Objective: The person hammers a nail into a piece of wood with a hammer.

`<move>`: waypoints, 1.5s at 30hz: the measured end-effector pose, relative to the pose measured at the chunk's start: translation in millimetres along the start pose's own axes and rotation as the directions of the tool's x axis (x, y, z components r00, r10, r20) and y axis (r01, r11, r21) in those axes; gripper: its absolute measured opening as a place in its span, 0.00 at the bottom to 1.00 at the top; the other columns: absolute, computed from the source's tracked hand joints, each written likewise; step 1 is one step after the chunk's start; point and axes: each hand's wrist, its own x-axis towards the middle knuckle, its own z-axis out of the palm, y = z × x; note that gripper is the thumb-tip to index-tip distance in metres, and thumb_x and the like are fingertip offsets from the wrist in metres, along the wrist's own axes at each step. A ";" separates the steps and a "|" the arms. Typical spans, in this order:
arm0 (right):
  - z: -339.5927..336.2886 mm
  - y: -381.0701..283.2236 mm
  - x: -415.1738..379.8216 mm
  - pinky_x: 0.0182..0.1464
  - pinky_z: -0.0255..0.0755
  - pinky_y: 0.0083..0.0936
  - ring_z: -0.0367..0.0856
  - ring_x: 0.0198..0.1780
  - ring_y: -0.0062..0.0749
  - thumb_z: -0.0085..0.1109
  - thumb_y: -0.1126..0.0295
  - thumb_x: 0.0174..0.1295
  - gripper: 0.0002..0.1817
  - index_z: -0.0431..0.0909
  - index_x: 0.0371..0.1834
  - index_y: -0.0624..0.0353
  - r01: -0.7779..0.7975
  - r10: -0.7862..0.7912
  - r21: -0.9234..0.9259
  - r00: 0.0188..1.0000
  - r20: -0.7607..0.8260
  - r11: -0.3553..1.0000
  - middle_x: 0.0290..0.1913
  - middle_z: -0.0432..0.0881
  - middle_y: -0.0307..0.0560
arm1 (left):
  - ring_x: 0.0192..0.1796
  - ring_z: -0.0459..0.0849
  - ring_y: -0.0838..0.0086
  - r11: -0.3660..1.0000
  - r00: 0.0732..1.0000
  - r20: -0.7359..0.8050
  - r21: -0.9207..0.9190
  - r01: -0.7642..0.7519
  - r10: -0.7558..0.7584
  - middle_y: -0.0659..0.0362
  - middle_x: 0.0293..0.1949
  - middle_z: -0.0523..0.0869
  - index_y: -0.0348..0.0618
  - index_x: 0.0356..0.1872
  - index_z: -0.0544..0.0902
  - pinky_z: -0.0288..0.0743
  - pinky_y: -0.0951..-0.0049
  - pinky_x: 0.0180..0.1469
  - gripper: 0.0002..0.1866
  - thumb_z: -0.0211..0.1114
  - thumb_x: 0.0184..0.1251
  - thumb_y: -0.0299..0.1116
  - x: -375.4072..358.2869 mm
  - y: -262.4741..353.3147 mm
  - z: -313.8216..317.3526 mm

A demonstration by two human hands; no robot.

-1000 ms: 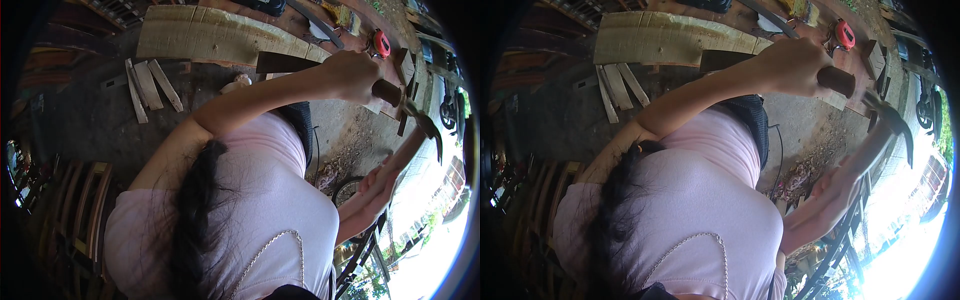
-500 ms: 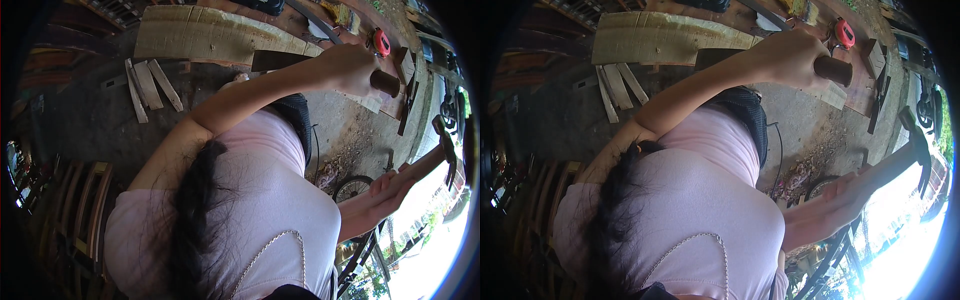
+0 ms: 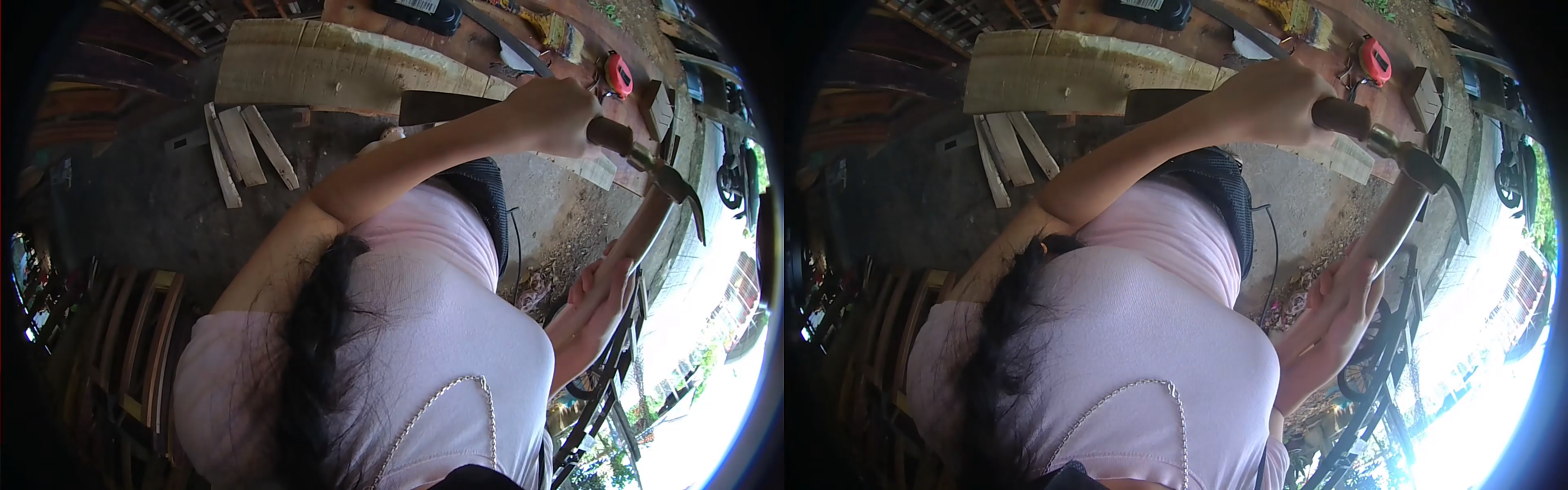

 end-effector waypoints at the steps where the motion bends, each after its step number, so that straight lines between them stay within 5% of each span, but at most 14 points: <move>1: -11.1 1.6 5.3 0.18 0.62 0.22 0.67 0.17 0.24 0.47 0.48 0.67 0.25 0.64 0.53 0.58 0.002 -0.002 0.003 1.000 0.001 1.000 0.22 0.69 0.39 | 0.31 0.85 0.59 1.000 1.000 -0.010 0.024 -0.006 0.006 0.52 0.25 0.85 0.41 0.27 0.83 0.78 0.62 0.39 0.12 0.67 0.46 0.40 -1.0 -1.2 1.4; 5: -27.1 1.2 5.3 0.18 0.62 0.21 0.67 0.17 0.25 0.47 0.47 0.67 0.25 0.66 0.52 0.57 0.125 -0.124 0.044 0.992 -0.026 0.991 0.21 0.69 0.40 | 0.31 0.85 0.58 0.996 0.999 -0.041 0.083 -0.021 0.024 0.52 0.25 0.85 0.41 0.28 0.84 0.78 0.63 0.40 0.13 0.68 0.47 0.41 -5.3 -5.0 8.4; 7: -18.0 3.1 7.3 0.16 0.60 0.21 0.64 0.14 0.23 0.44 0.46 0.68 0.24 0.66 0.52 0.56 0.179 -0.158 0.293 0.983 -0.092 0.939 0.20 0.68 0.40 | 0.31 0.85 0.59 0.995 0.999 -0.036 0.096 -0.020 0.023 0.52 0.25 0.85 0.41 0.28 0.84 0.78 0.62 0.41 0.13 0.68 0.47 0.41 -5.4 -5.2 11.2; 12: -13.1 16.9 6.2 0.16 0.61 0.23 0.66 0.15 0.25 0.44 0.49 0.69 0.23 0.65 0.48 0.60 0.045 -0.042 -0.032 0.994 0.100 0.998 0.19 0.67 0.41 | 0.31 0.85 0.59 0.991 1.000 -0.010 0.134 -0.026 0.028 0.53 0.25 0.85 0.42 0.28 0.84 0.77 0.61 0.43 0.14 0.69 0.46 0.42 -5.3 -19.3 24.3; 16: -19.6 21.9 10.6 0.14 0.58 0.21 0.64 0.13 0.23 0.45 0.46 0.67 0.25 0.65 0.50 0.58 0.112 -0.102 0.246 0.993 -0.057 0.963 0.18 0.68 0.38 | 0.31 0.85 0.60 0.985 1.000 0.001 0.172 -0.012 0.012 0.54 0.25 0.85 0.43 0.27 0.85 0.76 0.60 0.45 0.13 0.69 0.47 0.42 -9.2 -17.6 28.5; 23: -15.2 34.0 11.4 0.15 0.60 0.22 0.67 0.15 0.25 0.47 0.51 0.68 0.21 0.65 0.47 0.60 0.034 -0.046 0.080 0.986 0.159 0.996 0.19 0.67 0.41 | 0.29 0.85 0.60 0.982 0.999 0.046 0.190 -0.020 0.011 0.55 0.23 0.85 0.43 0.27 0.85 0.79 0.61 0.38 0.13 0.67 0.50 0.44 -18.2 -12.1 18.7; 28: -10.3 28.2 5.9 0.15 0.60 0.23 0.66 0.14 0.25 0.48 0.51 0.68 0.21 0.65 0.46 0.60 0.065 -0.075 0.383 0.997 0.011 0.922 0.19 0.68 0.42 | 0.29 0.85 0.58 0.981 0.998 -0.005 0.185 -0.064 0.066 0.53 0.23 0.85 0.47 0.28 0.85 0.79 0.60 0.37 0.14 0.67 0.51 0.46 -22.4 -5.6 11.3; 29: -5.0 31.7 4.1 0.15 0.60 0.23 0.66 0.14 0.25 0.48 0.51 0.68 0.21 0.65 0.46 0.60 0.069 -0.080 0.380 0.997 0.014 0.922 0.19 0.68 0.42 | 0.30 0.85 0.58 0.981 0.999 0.018 0.188 -0.041 0.038 0.53 0.23 0.85 0.48 0.30 0.86 0.79 0.60 0.38 0.13 0.68 0.50 0.46 -20.3 -8.1 12.4; 31: 2.4 36.9 5.5 0.15 0.60 0.23 0.65 0.13 0.26 0.47 0.51 0.68 0.21 0.65 0.46 0.60 0.015 -0.026 0.076 0.989 0.145 0.997 0.18 0.68 0.42 | 0.31 0.85 0.58 0.980 0.999 0.030 0.198 -0.024 0.018 0.53 0.24 0.85 0.49 0.31 0.86 0.79 0.60 0.38 0.13 0.68 0.50 0.46 -18.6 -12.0 15.3; 33: -12.5 37.7 9.2 0.15 0.61 0.23 0.66 0.13 0.26 0.48 0.51 0.68 0.21 0.65 0.45 0.61 0.017 -0.036 0.088 0.977 0.211 0.996 0.17 0.67 0.42 | 0.29 0.85 0.58 0.968 1.000 0.020 0.251 -0.027 0.023 0.50 0.24 0.84 0.42 0.24 0.84 0.79 0.60 0.36 0.17 0.67 0.50 0.47 -27.3 -16.2 14.9; 38: -14.0 34.3 6.1 0.14 0.60 0.23 0.66 0.14 0.25 0.48 0.52 0.68 0.20 0.65 0.45 0.61 0.090 -0.103 0.263 0.994 0.035 0.961 0.18 0.67 0.42 | 0.29 0.86 0.57 0.972 0.999 -0.018 0.231 -0.036 0.041 0.51 0.24 0.84 0.43 0.24 0.84 0.79 0.60 0.35 0.17 0.68 0.49 0.48 -30.3 -12.9 9.7; 41: 4.5 34.2 -0.9 0.14 0.61 0.21 0.66 0.13 0.24 0.48 0.52 0.68 0.20 0.65 0.45 0.60 0.041 -0.045 0.289 0.999 0.007 0.956 0.17 0.68 0.41 | 0.30 0.85 0.57 0.957 0.999 0.020 0.288 -0.036 0.031 0.53 0.24 0.85 0.53 0.35 0.86 0.79 0.61 0.37 0.13 0.69 0.49 0.44 -31.4 -14.5 3.2; 43: 2.1 40.2 -1.5 0.14 0.62 0.20 0.67 0.13 0.24 0.47 0.52 0.68 0.20 0.65 0.44 0.60 -0.047 0.035 0.037 0.961 0.275 0.998 0.17 0.68 0.41 | 0.30 0.85 0.58 0.947 0.997 0.029 0.315 0.061 -0.074 0.53 0.24 0.85 0.50 0.31 0.86 0.79 0.62 0.37 0.12 0.68 0.48 0.43 -36.9 -30.1 0.9; 45: -1.8 40.8 1.9 0.14 0.62 0.19 0.68 0.13 0.23 0.48 0.52 0.68 0.19 0.65 0.44 0.60 -0.038 0.024 0.042 0.955 0.296 0.998 0.17 0.68 0.41 | 0.29 0.85 0.58 0.965 0.999 -0.017 0.259 0.039 -0.036 0.53 0.23 0.84 0.48 0.28 0.84 0.79 0.61 0.36 0.10 0.67 0.48 0.42 -46.1 -15.4 -7.1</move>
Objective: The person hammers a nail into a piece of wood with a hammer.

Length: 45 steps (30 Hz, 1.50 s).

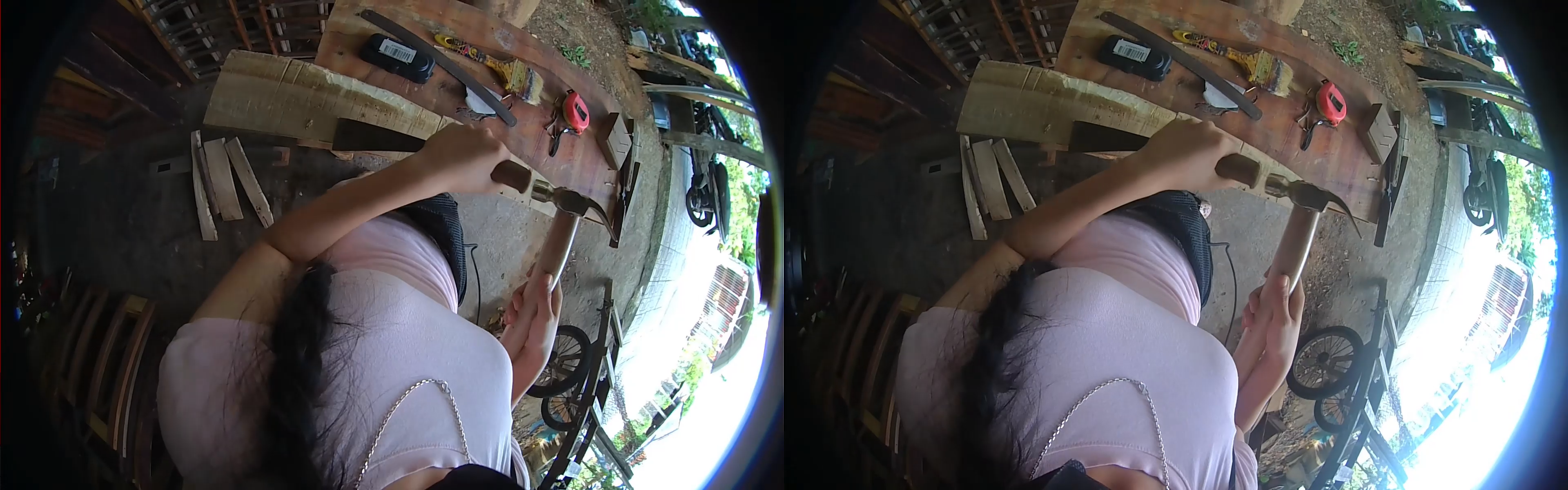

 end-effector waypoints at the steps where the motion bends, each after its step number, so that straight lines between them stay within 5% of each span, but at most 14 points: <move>1: -1.1 -2.7 -0.7 0.15 0.62 0.19 0.67 0.13 0.23 0.48 0.52 0.68 0.20 0.65 0.44 0.59 0.028 -0.025 0.034 0.996 -0.084 0.999 0.18 0.68 0.41 | 0.29 0.85 0.58 0.999 0.999 -0.019 -0.031 -0.042 0.041 0.54 0.23 0.84 0.47 0.28 0.84 0.79 0.61 0.36 0.11 0.67 0.48 0.42 -3.6 9.5 -2.9; 6: -11.0 -13.3 1.0 0.15 0.61 0.20 0.64 0.15 0.24 0.47 0.49 0.68 0.22 0.66 0.48 0.58 0.132 -0.072 0.172 0.947 -0.314 0.976 0.22 0.66 0.41 | 0.30 0.85 0.57 0.989 0.994 0.054 -0.113 -0.094 0.100 0.51 0.23 0.83 0.45 0.27 0.84 0.78 0.60 0.36 0.14 0.66 0.50 0.45 -5.2 41.6 8.1; 17: -2.4 -4.8 1.3 0.15 0.62 0.23 0.67 0.13 0.27 0.44 0.52 0.70 0.20 0.64 0.46 0.61 0.051 -0.041 0.063 0.987 -0.156 0.997 0.18 0.67 0.43 | 0.29 0.84 0.57 0.986 0.995 0.044 -0.146 -0.085 0.092 0.51 0.23 0.83 0.44 0.25 0.83 0.77 0.59 0.35 0.15 0.66 0.51 0.47 0.3 31.0 -1.5; 26: 0.8 -10.6 1.1 0.16 0.61 0.23 0.67 0.15 0.26 0.45 0.51 0.69 0.21 0.65 0.46 0.61 0.056 -0.042 0.060 0.978 -0.205 0.997 0.19 0.67 0.42 | 0.28 0.84 0.56 0.973 0.994 0.018 -0.210 -0.101 0.107 0.51 0.22 0.83 0.44 0.23 0.83 0.77 0.61 0.34 0.14 0.66 0.51 0.45 3.7 30.6 -12.5; 29: 6.6 -12.9 -1.0 0.20 0.59 0.16 0.64 0.17 0.17 0.53 0.50 0.65 0.18 0.71 0.44 0.53 0.038 -0.019 0.068 0.966 -0.257 0.997 0.18 0.67 0.35 | 0.28 0.84 0.56 0.969 0.994 0.009 -0.223 -0.102 0.107 0.51 0.21 0.83 0.45 0.24 0.83 0.77 0.61 0.34 0.13 0.66 0.52 0.44 5.8 30.9 -10.4; 31: 2.0 -9.3 1.4 0.16 0.62 0.23 0.66 0.15 0.26 0.45 0.52 0.69 0.20 0.65 0.46 0.61 0.070 -0.059 0.045 0.975 -0.216 0.997 0.20 0.67 0.42 | 0.28 0.84 0.57 0.965 0.994 -0.008 -0.237 -0.107 0.109 0.52 0.21 0.83 0.46 0.24 0.83 0.77 0.61 0.34 0.12 0.66 0.52 0.44 6.4 30.3 -10.3; 40: 0.0 -9.6 5.0 0.16 0.63 0.23 0.67 0.15 0.27 0.45 0.52 0.70 0.21 0.64 0.47 0.61 0.055 -0.046 0.045 0.984 -0.174 0.997 0.20 0.67 0.43 | 0.26 0.84 0.59 0.960 0.994 0.004 -0.260 -0.101 0.105 0.53 0.20 0.83 0.45 0.23 0.83 0.76 0.62 0.34 0.11 0.67 0.51 0.41 8.9 28.4 -14.9; 45: -4.5 -26.6 -2.2 0.17 0.64 0.23 0.68 0.16 0.27 0.45 0.50 0.69 0.23 0.63 0.49 0.61 0.137 -0.131 0.017 0.972 -0.196 0.990 0.20 0.67 0.43 | 0.22 0.82 0.60 0.924 0.968 -0.119 -0.293 -0.246 0.220 0.54 0.17 0.81 0.41 0.19 0.82 0.76 0.65 0.34 0.11 0.67 0.48 0.38 11.3 18.8 -17.0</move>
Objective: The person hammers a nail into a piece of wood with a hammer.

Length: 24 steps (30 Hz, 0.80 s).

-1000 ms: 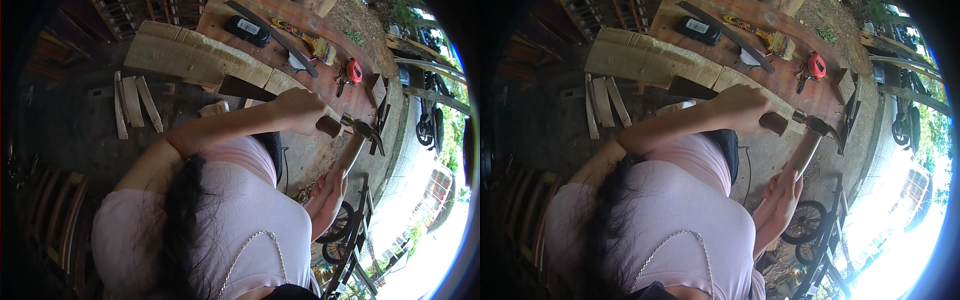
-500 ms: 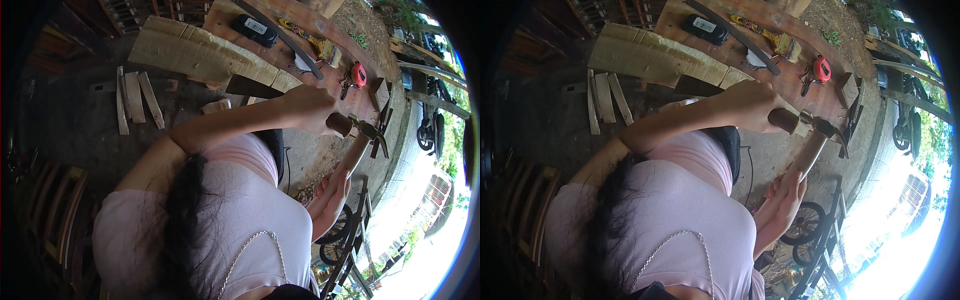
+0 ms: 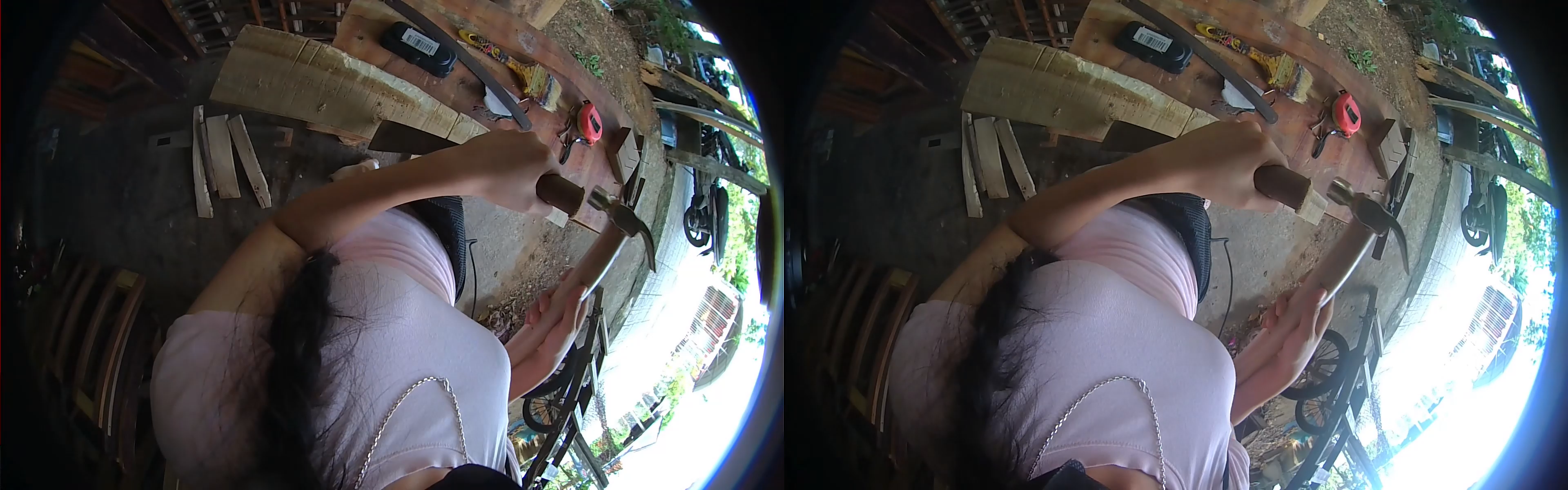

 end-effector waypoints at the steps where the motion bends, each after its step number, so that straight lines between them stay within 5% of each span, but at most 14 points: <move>1: -3.1 -2.3 -0.4 0.18 0.64 0.23 0.68 0.16 0.27 0.45 0.49 0.69 0.24 0.62 0.50 0.61 0.076 -0.076 0.011 0.997 0.016 0.997 0.20 0.68 0.44 | 0.22 0.82 0.60 1.000 1.000 0.001 -0.001 0.003 -0.003 0.54 0.17 0.81 0.41 0.19 0.82 0.76 0.65 0.34 0.11 0.67 0.48 0.38 -0.6 0.7 -1.5; 3: -4.0 -2.5 -1.9 0.16 0.60 0.21 0.65 0.14 0.24 0.44 0.47 0.68 0.25 0.64 0.53 0.58 0.138 -0.137 0.003 0.987 -0.082 0.990 0.19 0.67 0.40 | 0.20 0.80 0.63 0.998 0.999 0.042 -0.067 0.021 -0.018 0.55 0.16 0.80 0.40 0.18 0.81 0.75 0.68 0.31 0.10 0.66 0.47 0.35 -1.9 4.2 -7.4; 6: -4.6 -7.1 -6.0 0.16 0.61 0.22 0.67 0.15 0.25 0.44 0.46 0.67 0.28 0.63 0.50 0.64 0.395 -0.385 -0.048 0.912 0.141 0.917 0.19 0.68 0.45 | 0.19 0.80 0.66 0.979 0.981 0.142 -0.139 0.149 -0.129 0.55 0.15 0.80 0.39 0.19 0.81 0.73 0.68 0.29 0.08 0.66 0.46 0.33 -1.8 11.3 -23.0; 9: -8.5 -1.7 -6.7 0.17 0.62 0.22 0.68 0.16 0.26 0.46 0.46 0.67 0.29 0.63 0.49 0.66 0.430 -0.339 -0.235 0.876 0.345 0.872 0.20 0.69 0.47 | 0.19 0.80 0.68 0.963 0.979 0.150 -0.209 0.170 -0.140 0.56 0.15 0.80 0.38 0.19 0.81 0.71 0.68 0.26 0.08 0.67 0.45 0.32 -2.5 3.9 -25.4; 11: -10.5 -10.8 -9.8 0.17 0.62 0.22 0.67 0.16 0.26 0.47 0.47 0.67 0.29 0.62 0.48 0.68 0.437 -0.339 -0.261 0.874 0.347 0.861 0.19 0.69 0.47 | 0.18 0.79 0.68 0.970 0.987 0.121 -0.205 0.128 -0.105 0.56 0.14 0.80 0.38 0.19 0.81 0.70 0.68 0.25 0.07 0.67 0.44 0.32 -5.6 6.9 -22.2; 14: -12.9 -14.6 -13.2 0.17 0.63 0.22 0.67 0.16 0.27 0.48 0.47 0.66 0.29 0.62 0.49 0.68 0.449 -0.436 -0.130 0.892 0.117 0.884 0.20 0.69 0.47 | 0.18 0.79 0.68 0.976 0.991 0.104 -0.192 0.103 -0.084 0.55 0.15 0.80 0.38 0.20 0.82 0.70 0.68 0.25 0.07 0.68 0.44 0.32 -8.0 8.3 -23.1; 17: -21.2 -11.1 -11.2 0.18 0.64 0.22 0.67 0.16 0.27 0.48 0.48 0.65 0.29 0.61 0.49 0.68 0.477 -0.442 -0.054 0.847 0.295 0.878 0.20 0.69 0.48 | 0.18 0.79 0.68 0.968 0.980 0.153 -0.196 0.156 -0.127 0.55 0.15 0.81 0.38 0.22 0.83 0.70 0.68 0.25 0.08 0.68 0.43 0.32 -5.9 8.6 -31.2; 21: -7.0 -15.2 -13.5 0.17 0.63 0.23 0.67 0.16 0.26 0.50 0.46 0.64 0.31 0.61 0.50 0.68 0.355 -0.284 -0.205 0.908 0.309 0.912 0.20 0.69 0.48 | 0.20 0.81 0.66 0.969 0.977 0.174 -0.190 0.157 -0.124 0.55 0.16 0.81 0.38 0.23 0.84 0.72 0.68 0.28 0.08 0.68 0.44 0.33 -5.7 9.5 -30.7; 24: -17.8 -19.1 -16.4 0.18 0.62 0.23 0.68 0.16 0.27 0.51 0.42 0.61 0.35 0.61 0.52 0.66 0.373 -0.328 -0.232 0.921 0.210 0.898 0.19 0.69 0.47 | 0.21 0.82 0.66 0.973 0.980 0.139 -0.157 0.167 -0.146 0.55 0.17 0.82 0.38 0.23 0.84 0.74 0.67 0.30 0.08 0.68 0.45 0.33 -10.1 18.8 -28.9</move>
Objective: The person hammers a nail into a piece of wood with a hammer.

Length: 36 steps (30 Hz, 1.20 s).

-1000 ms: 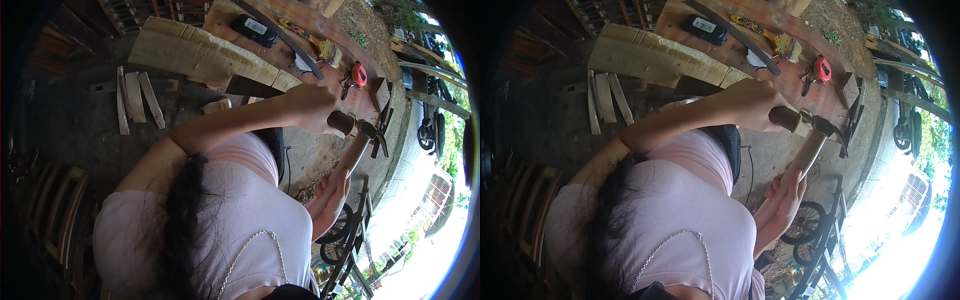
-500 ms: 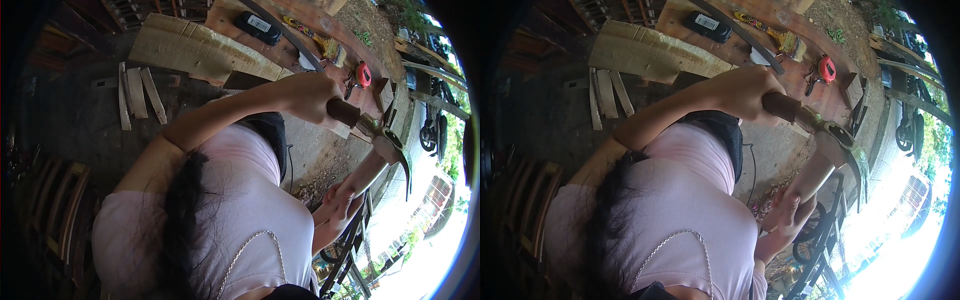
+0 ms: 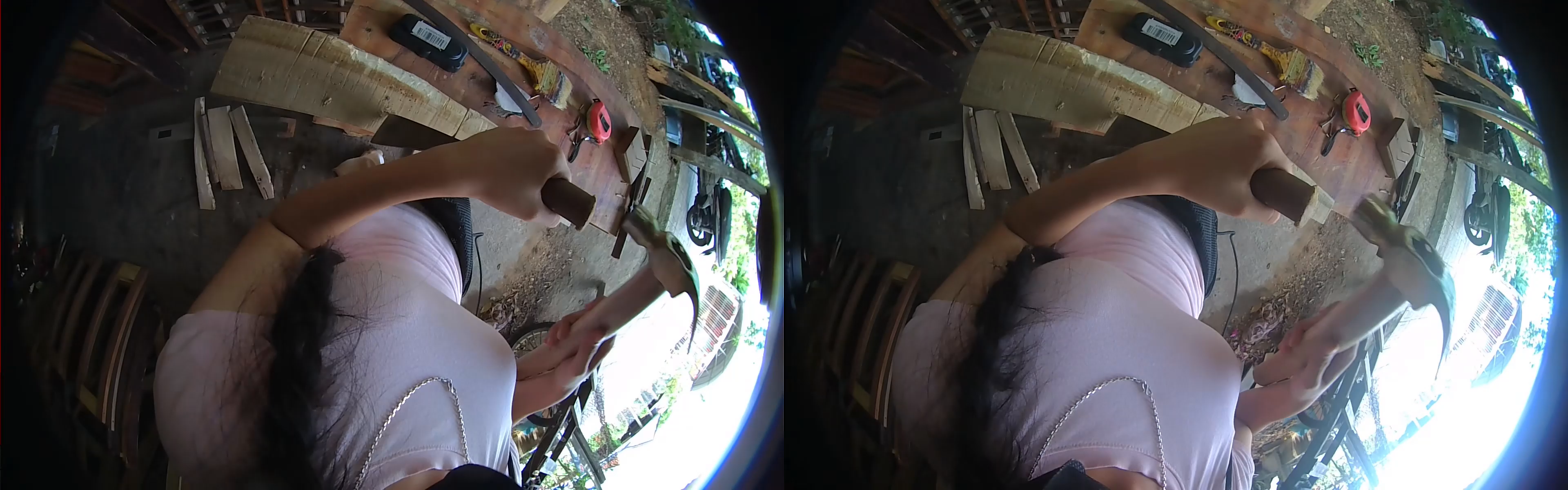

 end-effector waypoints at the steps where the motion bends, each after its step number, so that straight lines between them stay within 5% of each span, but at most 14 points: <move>1: -1.2 -2.8 -1.1 0.18 0.62 0.23 0.68 0.17 0.27 0.51 0.40 0.61 0.36 0.62 0.52 0.66 0.003 -0.003 0.005 0.997 -0.071 1.000 0.19 0.69 0.47 | 0.21 0.82 0.66 1.000 1.000 0.002 -0.003 0.000 0.000 0.55 0.17 0.82 0.38 0.23 0.84 0.74 0.67 0.30 0.08 0.68 0.45 0.33 0.6 0.0 1.1; 10: -2.2 -10.6 -3.7 0.20 0.64 0.24 0.67 0.17 0.29 0.45 0.39 0.63 0.36 0.61 0.56 0.64 -0.011 0.023 0.082 0.987 -0.157 0.997 0.22 0.71 0.50 | 0.20 0.81 0.67 1.000 1.000 -0.013 -0.026 0.009 -0.009 0.55 0.17 0.81 0.38 0.21 0.83 0.73 0.67 0.28 0.08 0.68 0.44 0.33 0.4 0.5 -5.8; 16: -4.7 1.6 -1.3 0.19 0.64 0.24 0.68 0.18 0.27 0.41 0.42 0.66 0.35 0.59 0.55 0.68 0.206 -0.190 0.070 0.964 -0.184 0.976 0.22 0.71 0.51 | 0.18 0.78 0.70 0.979 0.999 0.003 -0.196 0.048 -0.048 0.56 0.15 0.79 0.38 0.20 0.81 0.69 0.69 0.25 0.08 0.69 0.43 0.32 -1.3 1.0 -13.5; 19: -3.8 9.5 -3.8 0.19 0.65 0.24 0.69 0.19 0.27 0.45 0.43 0.65 0.35 0.59 0.53 0.70 0.213 -0.213 0.017 0.977 -0.023 0.977 0.23 0.71 0.51 | 0.18 0.79 0.71 0.987 0.999 -0.005 -0.154 0.051 -0.052 0.56 0.15 0.79 0.37 0.20 0.81 0.70 0.69 0.24 0.08 0.69 0.43 0.32 -2.6 0.1 -11.4; 21: -5.9 8.8 -3.8 0.19 0.66 0.24 0.70 0.20 0.27 0.51 0.45 0.63 0.35 0.59 0.51 0.72 0.117 -0.096 -0.104 0.977 0.191 0.988 0.23 0.71 0.50 | 0.17 0.78 0.71 0.994 1.000 -0.013 -0.108 -0.017 0.016 0.56 0.14 0.79 0.37 0.19 0.81 0.70 0.70 0.24 0.08 0.69 0.42 0.31 -0.2 -5.7 -5.2; 23: -39.3 16.3 -9.5 0.20 0.66 0.22 0.71 0.21 0.26 0.55 0.45 0.60 0.35 0.59 0.50 0.72 0.019 0.008 -0.174 0.988 0.154 0.985 0.25 0.72 0.51 | 0.17 0.79 0.71 0.997 1.000 -0.005 -0.083 -0.010 0.010 0.56 0.14 0.79 0.37 0.19 0.82 0.70 0.70 0.24 0.08 0.69 0.42 0.31 -2.7 -2.1 -4.3; 25: -15.7 1.3 -3.4 0.19 0.66 0.21 0.71 0.21 0.26 0.54 0.44 0.60 0.36 0.59 0.51 0.72 0.180 -0.180 0.016 0.983 -0.019 0.983 0.26 0.72 0.51 | 0.17 0.79 0.71 0.998 1.000 0.007 -0.056 -0.007 0.007 0.56 0.14 0.80 0.37 0.19 0.82 0.70 0.70 0.24 0.07 0.69 0.42 0.30 -4.8 -0.4 -6.9; 33: -18.8 8.7 -8.7 0.18 0.64 0.22 0.70 0.19 0.28 0.48 0.50 0.64 0.31 0.61 0.53 0.72 0.067 -0.051 -0.219 0.996 0.079 0.973 0.24 0.71 0.51 | 0.18 0.79 0.70 0.998 0.999 -0.005 -0.056 -0.034 0.034 0.56 0.15 0.80 0.37 0.20 0.83 0.71 0.69 0.25 0.08 0.68 0.43 0.31 -2.8 -7.5 -1.9; 36: -27.4 14.2 -14.3 0.18 0.64 0.22 0.70 0.20 0.28 0.50 0.50 0.64 0.31 0.60 0.53 0.72 0.027 -0.033 -0.111 0.998 -0.054 0.993 0.24 0.71 0.51 | 0.18 0.79 0.69 0.996 0.999 0.032 -0.085 0.009 -0.007 0.56 0.15 0.80 0.38 0.22 0.83 0.71 0.69 0.25 0.07 0.68 0.43 0.32 -6.4 -1.6 -7.9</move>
